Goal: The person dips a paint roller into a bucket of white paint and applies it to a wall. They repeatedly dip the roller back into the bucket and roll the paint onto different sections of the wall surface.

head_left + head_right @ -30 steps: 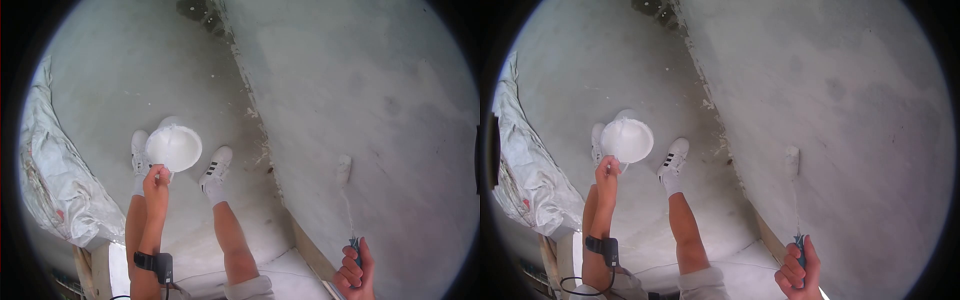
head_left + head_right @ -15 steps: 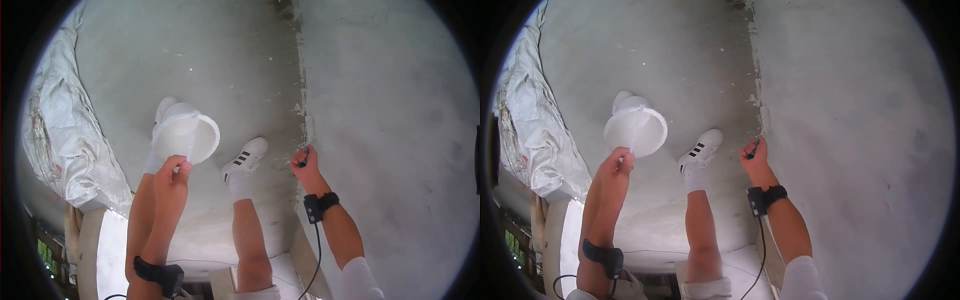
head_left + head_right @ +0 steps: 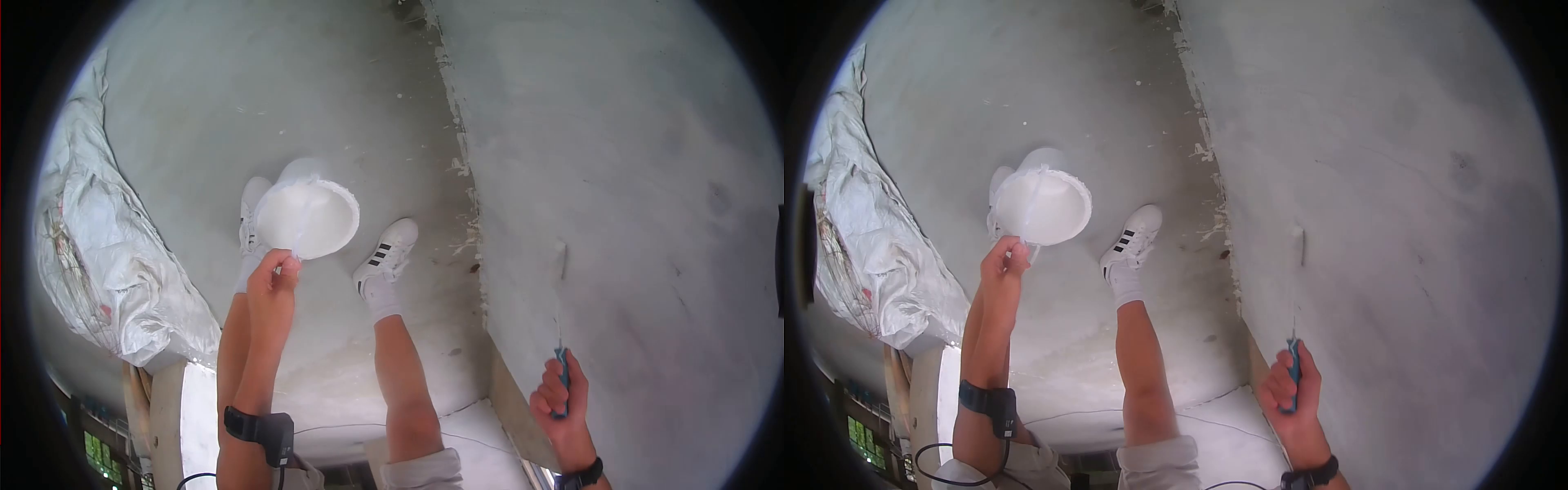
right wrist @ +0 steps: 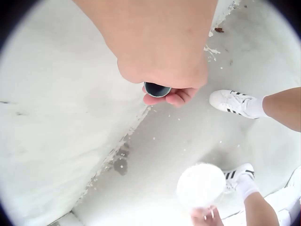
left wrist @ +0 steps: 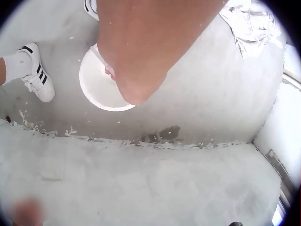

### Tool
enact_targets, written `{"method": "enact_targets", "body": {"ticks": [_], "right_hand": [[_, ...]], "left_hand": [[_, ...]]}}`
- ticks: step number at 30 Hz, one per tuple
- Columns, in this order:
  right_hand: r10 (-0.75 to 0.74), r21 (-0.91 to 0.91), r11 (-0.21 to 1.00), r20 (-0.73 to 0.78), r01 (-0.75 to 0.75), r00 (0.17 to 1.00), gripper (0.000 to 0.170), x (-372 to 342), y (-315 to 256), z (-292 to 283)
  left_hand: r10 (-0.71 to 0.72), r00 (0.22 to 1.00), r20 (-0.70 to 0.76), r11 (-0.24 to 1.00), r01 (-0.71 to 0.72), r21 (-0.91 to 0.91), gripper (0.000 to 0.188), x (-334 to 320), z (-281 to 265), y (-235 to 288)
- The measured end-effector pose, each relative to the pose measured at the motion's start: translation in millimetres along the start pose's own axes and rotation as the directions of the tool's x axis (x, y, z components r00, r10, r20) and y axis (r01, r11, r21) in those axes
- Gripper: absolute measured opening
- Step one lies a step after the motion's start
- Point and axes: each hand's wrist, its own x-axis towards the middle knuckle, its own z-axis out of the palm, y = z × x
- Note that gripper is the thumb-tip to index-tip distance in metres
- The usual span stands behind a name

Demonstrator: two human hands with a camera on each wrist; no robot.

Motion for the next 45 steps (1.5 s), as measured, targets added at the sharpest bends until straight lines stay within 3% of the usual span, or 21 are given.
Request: {"method": "enact_targets", "body": {"ticks": [3, 6, 8, 10, 12, 14, 17, 20, 26, 29, 35, 37, 39, 42, 45], "right_hand": [[-0.062, -0.022, 0.998, -0.018, 0.062, 0.998, 0.043, -44, 11, -7], [-0.047, -0.002, 0.999, -0.032, 0.047, 0.998, 0.042, -3, 9, -4], [-0.026, -0.043, 0.999, -0.072, 0.023, 0.997, 0.04, 69, 7, 5], [0.013, -0.043, 0.999, 0.0, -0.013, 1.0, 0.037, 164, 6, 1], [-0.029, -0.027, 0.999, -0.084, 0.027, 0.996, 0.037, 256, 11, 9], [-0.026, 0.07, 0.997, -0.147, 0.037, 0.989, 0.036, 320, 18, 27], [-0.008, 0.065, 0.998, -0.144, 0.017, 0.99, 0.036, 371, 19, 15], [-0.025, 0.009, 1.0, -0.074, 0.025, 0.997, 0.039, 336, 20, 1], [0.056, 0.011, 0.998, 0.026, -0.056, 0.998, 0.039, 153, 7, -28], [0.035, -0.126, 0.992, 0.068, -0.026, 0.997, 0.036, 158, 8, -46], [0.02, -0.015, 1.0, 0.054, -0.019, 0.998, 0.029, 325, 21, 19], [-0.006, 0.046, 0.999, 0.045, 0.004, 0.999, 0.03, 352, 32, 27], [-0.029, 0.046, 0.999, 0.058, 0.026, 0.998, 0.03, 354, 40, 20], [-0.08, -0.024, 0.996, 0.106, 0.083, 0.991, 0.029, 302, 41, -13], [-0.145, -0.035, 0.988, 0.148, 0.151, 0.978, 0.027, 247, 56, -48]], "left_hand": [[-0.004, 1.0, -0.006, 0.999, 0.004, -0.038, 0.01, 0, 6, -8], [-0.02, 1.0, 0.017, 1.0, 0.02, 0.024, 0.01, -2, 4, -6], [-0.058, 0.998, 0.033, 0.995, 0.055, 0.079, 0.01, -3, 0, -2], [-0.115, 0.993, 0.035, 0.988, 0.111, 0.107, 0.01, -5, -5, -3], [-0.166, 0.985, 0.042, 0.978, 0.159, 0.136, 0.012, -4, -14, -5], [-0.106, 0.994, 0.007, 0.984, 0.103, 0.144, 0.012, -2, -17, -16], [-0.07, 0.997, 0.025, 0.993, 0.067, 0.094, 0.014, -1, -19, -26], [-0.031, 0.999, 0.038, 0.997, 0.028, 0.069, 0.015, 3, -16, -27], [0.025, 0.999, 0.047, 0.992, -0.03, 0.126, 0.007, 4, -7, -20], [-0.006, 0.999, 0.048, 0.997, 0.003, 0.079, 0.006, 8, -8, -30], [-0.017, 0.998, 0.065, 1.0, 0.017, 0.008, 0.007, 2, -4, -26], [-0.008, 0.997, 0.073, 1.0, 0.006, 0.027, 0.007, -2, 3, -20], [-0.007, 0.992, 0.123, 0.99, -0.011, 0.143, 0.006, -7, 13, -7], [0.014, 0.982, 0.19, 0.992, -0.038, 0.122, 0.006, -7, 23, -6], [0.09, 0.963, 0.253, 0.964, -0.148, 0.222, 0.007, -2, 30, 15]]}}
